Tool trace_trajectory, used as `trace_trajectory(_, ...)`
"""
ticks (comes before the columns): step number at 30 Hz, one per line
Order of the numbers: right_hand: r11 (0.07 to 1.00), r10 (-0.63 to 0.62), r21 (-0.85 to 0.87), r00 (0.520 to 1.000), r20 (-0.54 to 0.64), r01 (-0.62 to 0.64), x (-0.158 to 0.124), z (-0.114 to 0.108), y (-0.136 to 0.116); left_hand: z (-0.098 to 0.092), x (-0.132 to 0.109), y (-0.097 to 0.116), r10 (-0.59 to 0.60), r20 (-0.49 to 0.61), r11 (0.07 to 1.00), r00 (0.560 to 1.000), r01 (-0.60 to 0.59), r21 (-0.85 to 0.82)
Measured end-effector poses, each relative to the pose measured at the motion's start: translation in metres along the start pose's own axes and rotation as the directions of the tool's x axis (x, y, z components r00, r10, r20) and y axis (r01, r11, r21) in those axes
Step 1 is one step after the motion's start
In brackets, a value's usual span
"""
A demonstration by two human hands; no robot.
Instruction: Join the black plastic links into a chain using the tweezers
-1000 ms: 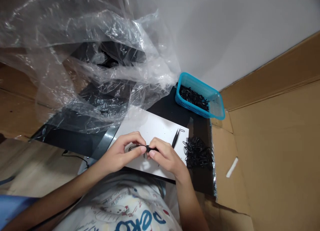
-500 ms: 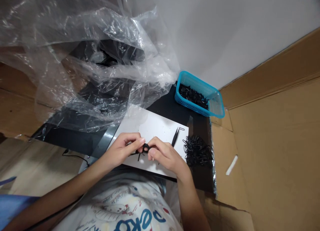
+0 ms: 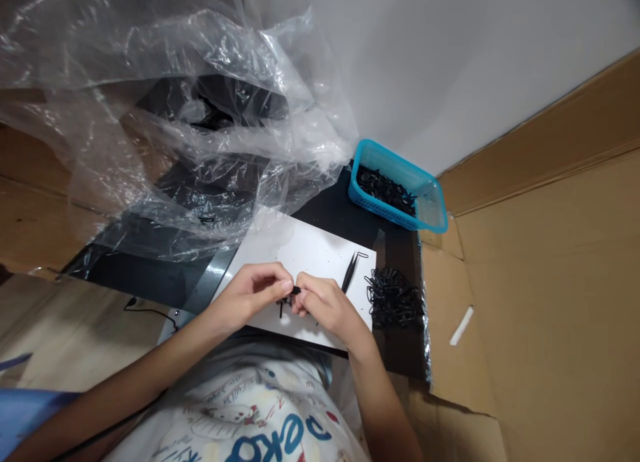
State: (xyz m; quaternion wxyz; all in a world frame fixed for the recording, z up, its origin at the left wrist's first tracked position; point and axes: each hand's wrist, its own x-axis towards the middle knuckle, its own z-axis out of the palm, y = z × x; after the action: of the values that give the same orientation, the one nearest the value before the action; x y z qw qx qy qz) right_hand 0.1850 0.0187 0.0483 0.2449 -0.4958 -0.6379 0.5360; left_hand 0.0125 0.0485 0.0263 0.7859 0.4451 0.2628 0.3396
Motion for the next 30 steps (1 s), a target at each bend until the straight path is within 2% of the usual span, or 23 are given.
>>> trace_trajectory(2, 0.998, -0.004, 0.070, 1.000, 0.000, 0.004, 0.002, 0.002, 0.001, 0.000, 0.001, -0.003, -0.048, 0.036, 0.991, 0.998, 0.052, -0.120)
trace_trajectory(8, 0.958, 0.008, 0.286, 0.999, -0.033, 0.002, 0.005, 0.012, 0.006, 0.004, 0.002, -0.012, -0.120, 0.047, 0.952, 0.992, 0.129, -0.278)
trace_trajectory(18, 0.934, 0.072, 0.357, 0.992, -0.101, -0.032, 0.005, 0.024, 0.008, 0.006, 0.000, -0.019, -0.204, 0.050, 0.889, 0.978, 0.206, -0.409)
trace_trajectory(24, 0.906, 0.116, 0.420, 0.987, -0.114, -0.058, 0.003, 0.030, 0.013, 0.008, -0.002, -0.023, -0.224, 0.028, 0.893, 0.974, 0.216, -0.396)
trace_trajectory(28, 0.895, 0.119, 0.441, 0.988, -0.099, -0.063, 0.005, 0.028, 0.019, 0.002, 0.001, -0.022, -0.182, -0.012, 0.947, 0.983, 0.172, -0.272)
trace_trajectory(30, 0.918, 0.127, 0.390, 0.986, -0.109, -0.075, 0.006, 0.024, 0.019, -0.002, 0.000, -0.018, -0.118, -0.078, 0.978, 0.990, 0.102, -0.182)
